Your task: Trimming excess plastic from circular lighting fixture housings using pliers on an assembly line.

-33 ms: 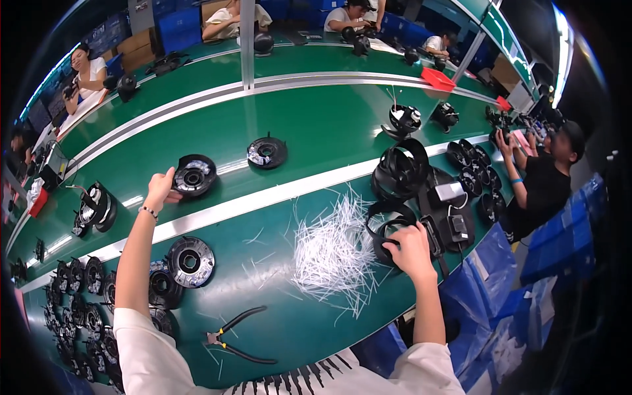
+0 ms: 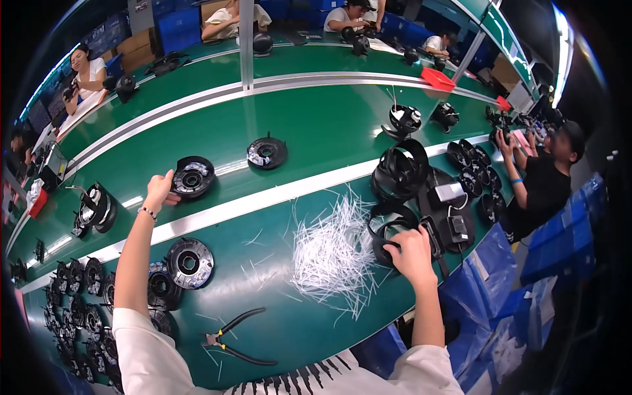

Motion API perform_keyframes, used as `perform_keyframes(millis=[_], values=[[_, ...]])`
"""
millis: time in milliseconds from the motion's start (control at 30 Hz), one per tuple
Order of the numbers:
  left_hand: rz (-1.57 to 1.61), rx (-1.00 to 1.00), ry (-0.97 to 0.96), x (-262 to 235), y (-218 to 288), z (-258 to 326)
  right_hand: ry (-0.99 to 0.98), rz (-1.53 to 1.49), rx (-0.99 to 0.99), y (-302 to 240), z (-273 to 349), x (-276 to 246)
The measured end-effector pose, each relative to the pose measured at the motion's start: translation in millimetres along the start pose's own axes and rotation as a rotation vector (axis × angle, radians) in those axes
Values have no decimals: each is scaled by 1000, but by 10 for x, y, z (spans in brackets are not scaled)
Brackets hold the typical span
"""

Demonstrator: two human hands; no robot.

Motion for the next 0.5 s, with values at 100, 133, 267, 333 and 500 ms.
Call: perform_keyframes(millis=[100,133,267,333,500], values=[[-891,111,299,-400,-80,-244,178,-52,-12,-286,136,-200],[-1068,229,423,-149,192,-149,262,-45,-13,-328,215,-256],[-1131,607,528,502,1146,100,505,-215,-323,-937,186,-235],[-1051,744,420,992,1310,-94,548,-330,-518,-1256,57,-24],[-591,353,0,2122,1106,-733,530,-473,-773,-1396,-93,429]])
Point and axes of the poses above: each hand's wrist, its own z-axis away from the middle knuckle, its own x-axis out of the palm, y = z × x, the point moved 3 cm from there along -z, towards the middle knuckle, and after that the axes turned 15 degrees about -y, right-handed, at the moved point
